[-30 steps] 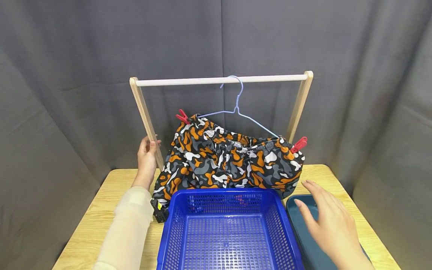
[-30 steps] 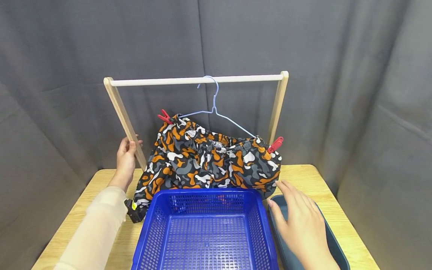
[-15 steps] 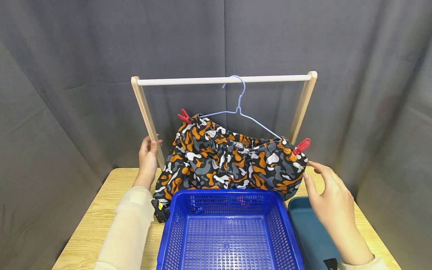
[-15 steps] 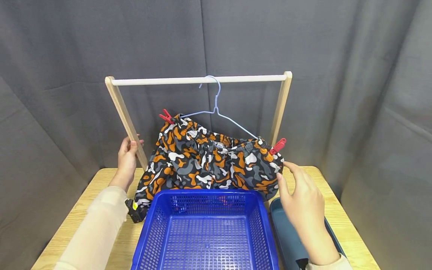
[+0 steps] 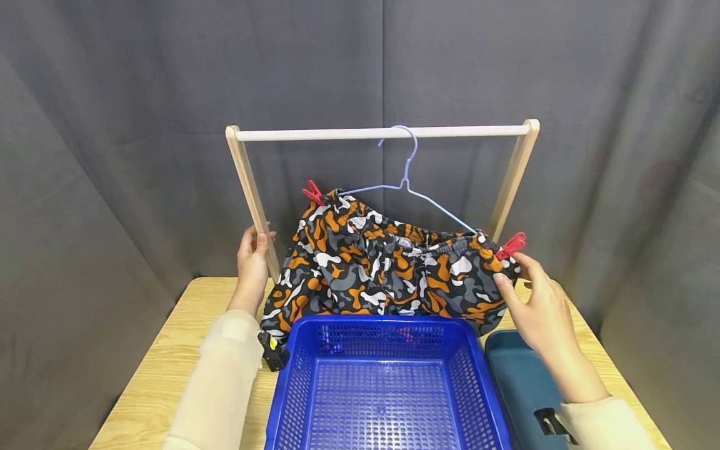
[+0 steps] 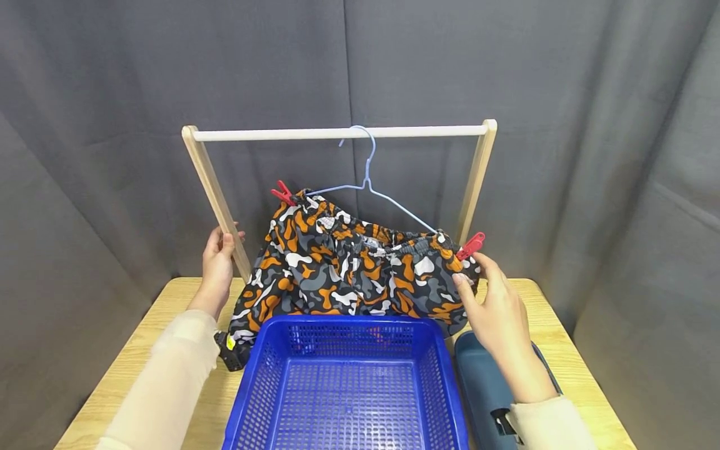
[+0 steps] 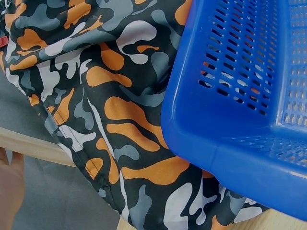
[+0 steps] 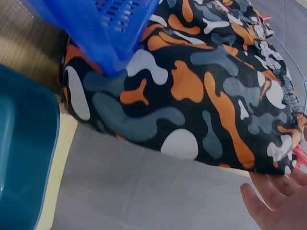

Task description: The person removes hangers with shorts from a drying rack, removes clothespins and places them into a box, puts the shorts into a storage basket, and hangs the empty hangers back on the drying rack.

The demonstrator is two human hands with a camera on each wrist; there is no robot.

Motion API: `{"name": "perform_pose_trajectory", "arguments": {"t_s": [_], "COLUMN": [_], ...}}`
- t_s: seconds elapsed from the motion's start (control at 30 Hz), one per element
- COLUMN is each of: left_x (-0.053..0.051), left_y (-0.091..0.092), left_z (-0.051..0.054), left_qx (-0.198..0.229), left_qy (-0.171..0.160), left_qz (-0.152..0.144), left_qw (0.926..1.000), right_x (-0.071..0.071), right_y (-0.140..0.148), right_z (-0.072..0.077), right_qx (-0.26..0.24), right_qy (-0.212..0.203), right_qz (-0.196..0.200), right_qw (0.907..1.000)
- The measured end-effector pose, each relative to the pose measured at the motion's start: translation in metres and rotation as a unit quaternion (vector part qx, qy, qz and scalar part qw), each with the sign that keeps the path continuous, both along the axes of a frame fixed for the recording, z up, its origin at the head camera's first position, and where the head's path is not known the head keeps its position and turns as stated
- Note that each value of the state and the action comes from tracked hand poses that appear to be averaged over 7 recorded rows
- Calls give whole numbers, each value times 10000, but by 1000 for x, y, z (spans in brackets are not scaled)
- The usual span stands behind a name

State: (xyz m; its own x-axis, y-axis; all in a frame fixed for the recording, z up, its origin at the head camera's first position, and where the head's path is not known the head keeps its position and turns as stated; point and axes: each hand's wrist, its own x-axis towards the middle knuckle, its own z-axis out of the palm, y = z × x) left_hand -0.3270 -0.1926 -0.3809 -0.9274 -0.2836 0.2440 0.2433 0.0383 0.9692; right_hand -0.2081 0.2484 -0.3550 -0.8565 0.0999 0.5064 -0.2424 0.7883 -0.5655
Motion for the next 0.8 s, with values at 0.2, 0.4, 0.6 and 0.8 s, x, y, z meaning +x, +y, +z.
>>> {"name": "perform_pose_trajectory", "arguments": {"t_s": [0.2, 0.4, 0.6, 0.8], "left_x": [5, 12, 14, 13], "left_y": [5, 13, 24, 22], "left_z": [0, 2, 3, 7], "left_qx": [-48, -27, -160, -176], "left_qy": [-28, 251, -123, -270], "left_qz": [148, 400, 621, 616], "left_qw": [9999, 9989, 9979, 9976], "right_x": [-14, -27, -34, -32], "right_y": [4, 12, 20, 15], "right_z": [0, 0, 1, 8], "right_qx": [-486, -642, -974, -1386], "right_qy": [41, 60, -237, -375], "right_qz": [318, 514, 902, 594], "right_qw": [9983, 9966, 9909, 9878]}}
